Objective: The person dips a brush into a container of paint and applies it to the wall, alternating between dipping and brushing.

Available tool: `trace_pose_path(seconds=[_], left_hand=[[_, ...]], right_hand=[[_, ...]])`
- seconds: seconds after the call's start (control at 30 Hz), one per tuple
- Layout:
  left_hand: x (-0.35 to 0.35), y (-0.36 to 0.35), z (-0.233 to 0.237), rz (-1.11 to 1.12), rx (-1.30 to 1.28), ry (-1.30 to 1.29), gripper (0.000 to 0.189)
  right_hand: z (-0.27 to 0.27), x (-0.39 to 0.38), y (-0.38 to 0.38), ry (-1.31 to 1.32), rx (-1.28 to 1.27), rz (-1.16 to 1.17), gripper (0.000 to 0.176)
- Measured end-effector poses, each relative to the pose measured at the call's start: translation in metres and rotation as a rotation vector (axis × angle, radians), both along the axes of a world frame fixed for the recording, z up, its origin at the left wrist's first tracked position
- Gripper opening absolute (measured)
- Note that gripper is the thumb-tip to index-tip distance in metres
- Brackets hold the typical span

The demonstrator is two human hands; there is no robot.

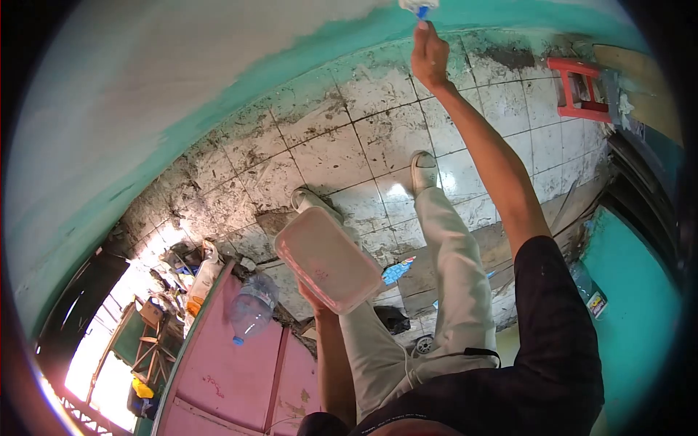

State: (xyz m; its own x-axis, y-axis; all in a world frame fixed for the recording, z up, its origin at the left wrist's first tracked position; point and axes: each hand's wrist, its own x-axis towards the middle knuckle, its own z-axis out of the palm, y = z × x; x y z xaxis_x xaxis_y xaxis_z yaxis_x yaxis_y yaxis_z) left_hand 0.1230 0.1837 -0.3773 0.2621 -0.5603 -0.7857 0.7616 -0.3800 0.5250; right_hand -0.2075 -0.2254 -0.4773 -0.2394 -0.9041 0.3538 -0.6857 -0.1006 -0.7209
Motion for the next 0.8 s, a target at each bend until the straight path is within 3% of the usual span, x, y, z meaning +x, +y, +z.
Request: trace_pose_path(seconds=[0.07, 0.13, 0.17, 0.2, 0.27, 0.3, 0.37, 0.4, 0.43, 0.47, 0.57, 0.6, 0.67, 0.7, 0.8], left_hand=[[-0.016, -0.015, 0.009, -0.008, 0.005, -0.031, 0.049], [-0.024, -0.014, 0.007, -0.017, 0.007, -0.06, 0.048], [-0.024, -0.007, -0.005, 0.022, -0.017, -0.033, 0.048], [-0.024, -0.002, -0.01, 0.065, -0.035, -0.005, 0.048], [-0.027, -0.001, -0.007, 0.051, -0.006, -0.012, 0.048], [-0.031, -0.003, -0.007, 0.032, 0.017, -0.006, 0.049], [-0.053, -0.032, 0.012, 0.014, -0.008, -0.014, 0.049], [-0.063, -0.039, 0.019, -0.002, -0.017, -0.032, 0.049], [-0.066, -0.038, 0.017, 0.003, -0.016, -0.027, 0.049], [-0.066, -0.035, 0.013, 0.018, 0.022, -0.012, 0.049], [-0.074, -0.04, 0.012, 0.038, 0.102, -0.033, 0.048], [-0.075, -0.04, 0.015, 0.039, 0.153, -0.071, 0.048], [-0.077, -0.033, 0.01, 0.073, 0.13, -0.056, 0.048], [-0.074, -0.032, 0.006, 0.103, 0.104, -0.04, 0.047], [-0.068, -0.016, 0.003, 0.041, 0.06, -0.02, 0.048]], right_hand=[[-0.016, -0.001, -0.01, 0.049, 0.008, 0.049, 0.035], [-0.059, -0.007, -0.016, 0.187, 0.453, 0.089, 0.03], [-0.116, -0.019, -0.012, 0.667, -0.027, 0.171, 0.026], [-0.134, -0.026, -0.009, 0.658, -0.027, 0.17, 0.026], [-0.146, -0.037, -0.003, 0.812, 0.247, 0.346, 0.027], [-0.13, -0.038, 0.0, 0.816, 0.25, 0.344, 0.027], [-0.056, -0.029, -0.003, 0.505, 0.079, 0.194, 0.031], [-0.02, -0.023, -0.004, 0.511, 0.072, 0.201, 0.031], [0.017, -0.017, -0.003, 0.306, 0.099, 0.162, 0.033], [0.039, -0.014, 0.0, 0.1, 0.128, 0.118, 0.035], [0.055, -0.008, 0.001, 0.012, -0.015, 0.104, 0.034], [0.035, -0.008, -0.005, 0.009, -0.014, 0.107, 0.034], [-0.033, -0.013, -0.024, 0.073, 0.375, 0.122, 0.041], [-0.042, -0.013, -0.023, 0.052, 0.463, 0.082, 0.05], [-0.146, -0.033, -0.023, 0.254, 0.408, 0.186, 0.051]])
